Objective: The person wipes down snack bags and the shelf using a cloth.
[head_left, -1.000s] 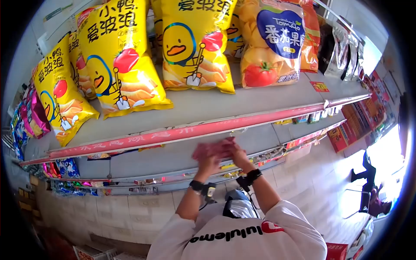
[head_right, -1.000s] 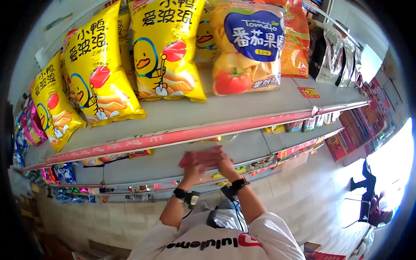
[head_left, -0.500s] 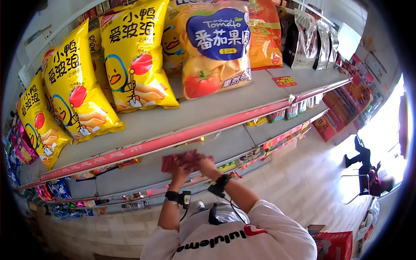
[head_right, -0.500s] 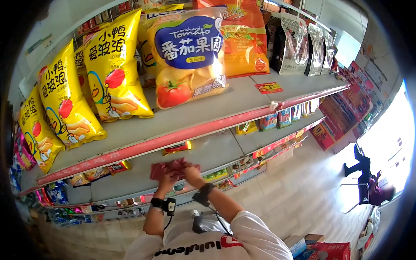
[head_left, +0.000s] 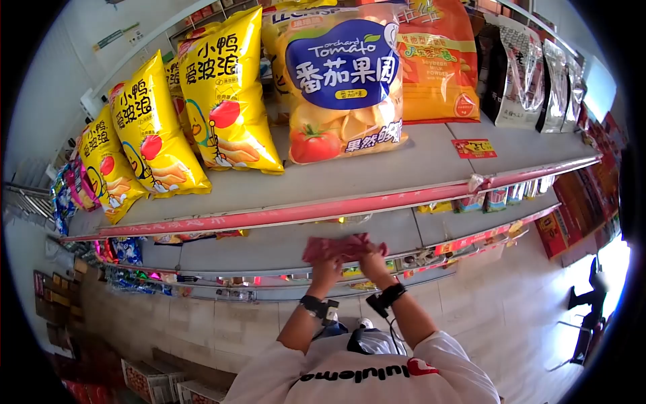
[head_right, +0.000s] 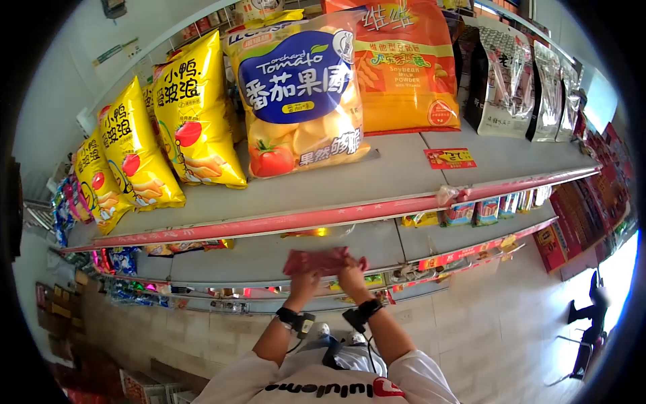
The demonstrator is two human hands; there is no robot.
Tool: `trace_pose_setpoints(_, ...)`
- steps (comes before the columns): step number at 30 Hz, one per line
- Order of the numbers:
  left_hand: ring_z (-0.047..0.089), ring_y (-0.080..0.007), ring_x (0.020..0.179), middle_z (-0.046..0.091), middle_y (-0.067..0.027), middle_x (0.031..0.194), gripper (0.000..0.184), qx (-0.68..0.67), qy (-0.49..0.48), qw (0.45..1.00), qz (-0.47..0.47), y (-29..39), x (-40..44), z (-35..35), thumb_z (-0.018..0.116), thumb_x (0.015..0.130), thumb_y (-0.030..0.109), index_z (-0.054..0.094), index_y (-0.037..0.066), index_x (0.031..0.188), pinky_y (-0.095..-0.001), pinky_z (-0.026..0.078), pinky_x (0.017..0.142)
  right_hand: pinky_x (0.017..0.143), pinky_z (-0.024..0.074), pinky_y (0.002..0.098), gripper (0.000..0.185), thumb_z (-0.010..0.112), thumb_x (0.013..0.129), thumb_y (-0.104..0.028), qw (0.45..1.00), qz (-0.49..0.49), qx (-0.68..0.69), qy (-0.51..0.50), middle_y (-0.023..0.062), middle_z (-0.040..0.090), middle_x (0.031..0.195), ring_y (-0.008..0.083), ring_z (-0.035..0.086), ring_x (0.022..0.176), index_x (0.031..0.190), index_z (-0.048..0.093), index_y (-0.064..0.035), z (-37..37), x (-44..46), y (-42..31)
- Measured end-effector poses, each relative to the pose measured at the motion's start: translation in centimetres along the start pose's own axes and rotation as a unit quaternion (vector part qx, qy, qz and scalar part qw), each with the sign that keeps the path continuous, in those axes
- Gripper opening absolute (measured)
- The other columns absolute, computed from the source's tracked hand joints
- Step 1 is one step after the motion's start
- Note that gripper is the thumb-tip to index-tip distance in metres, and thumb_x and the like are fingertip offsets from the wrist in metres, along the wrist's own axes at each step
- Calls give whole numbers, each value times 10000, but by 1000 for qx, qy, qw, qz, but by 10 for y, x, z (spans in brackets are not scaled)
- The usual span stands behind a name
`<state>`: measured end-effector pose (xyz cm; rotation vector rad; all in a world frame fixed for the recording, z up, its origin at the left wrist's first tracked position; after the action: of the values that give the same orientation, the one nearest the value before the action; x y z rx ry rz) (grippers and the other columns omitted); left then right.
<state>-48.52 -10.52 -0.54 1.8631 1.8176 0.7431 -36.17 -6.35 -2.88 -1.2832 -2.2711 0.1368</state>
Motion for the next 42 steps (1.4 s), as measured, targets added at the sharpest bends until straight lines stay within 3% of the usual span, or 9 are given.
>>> trace_pose_setpoints(1,499,-345,881,519,-148,988,232,35,79,996,-10,-7,-7,-18,516,791,254,574,41,864,-435,391,766,916,312,429,164,545,715,-168,996,-15,59,-62,176,510,990,354,431,1013,813,616,-57,-16,4,-25)
trace_pose_setpoints(5,525,-359,848,542,-141,959,217,166,188,962,106,-4,-12,-22,529,765,239,600,67,877,-467,408,721,885,341,409,208,556,744,-244,992,-78,94,38,169,510,994,336,451,993,807,613,-55,-30,4,-26)
trace_pose_setpoints(7,523,-355,855,528,-138,992,242,92,143,982,78,-19,0,5,538,757,246,579,84,932,-465,414,712,866,353,405,218,545,761,-252,988,-94,122,30,168,508,1005,327,461,984,808,611,-49,-38,6,-11)
trace_pose_setpoints(11,474,-345,981,490,-150,1078,288,23,-59,997,44,14,28,63,539,763,316,581,103,953,-474,374,785,847,360,400,273,470,829,-258,960,119,205,-147,181,506,1046,323,471,966,804,601,-20,-43,17,76)
trace_pose_setpoints(16,454,-361,1015,466,-162,1125,273,91,43,982,157,67,39,63,522,774,308,604,96,925,-504,345,839,881,331,427,438,458,821,-358,980,104,169,-7,254,482,1024,416,413,1005,991,494,44,-65,24,98)
trace_pose_setpoints(20,502,-341,934,465,-164,1115,266,98,-40,989,101,57,34,45,521,783,276,578,125,994,-419,410,784,970,224,479,698,537,720,-486,986,149,49,-52,311,421,1067,456,347,1078,1115,390,71,-52,23,66)
trace_pose_setpoints(25,534,-313,876,492,-136,1097,251,52,45,991,115,22,9,-4,524,771,240,579,114,981,-421,422,753,949,247,490,691,547,717,-475,986,137,58,-77,317,408,1096,479,326,1088,1109,395,73,-38,23,17)
trace_pose_setpoints(34,570,-285,813,573,-123,963,201,25,150,983,104,-141,-60,-142,541,756,177,607,66,910,-358,460,684,926,298,458,573,571,730,-398,994,-57,56,-70,279,415,1094,448,342,1085,1092,428,24,45,40,-183)
trace_pose_setpoints(42,568,-315,743,585,-137,852,181,11,154,988,10,-270,-99,-238,546,761,153,605,43,892,-367,452,675,912,310,468,498,546,754,-369,976,-142,121,-110,240,408,1110,420,333,1103,1077,440,-6,135,67,-317)
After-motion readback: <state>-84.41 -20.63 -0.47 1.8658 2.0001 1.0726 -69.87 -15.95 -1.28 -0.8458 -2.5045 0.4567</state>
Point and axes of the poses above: each hand's wrist, its own x-axis towards the middle knuckle, its own z-axis out of the palm, y = z × x, the point moved 8 cm from there along x, towards the middle knuckle
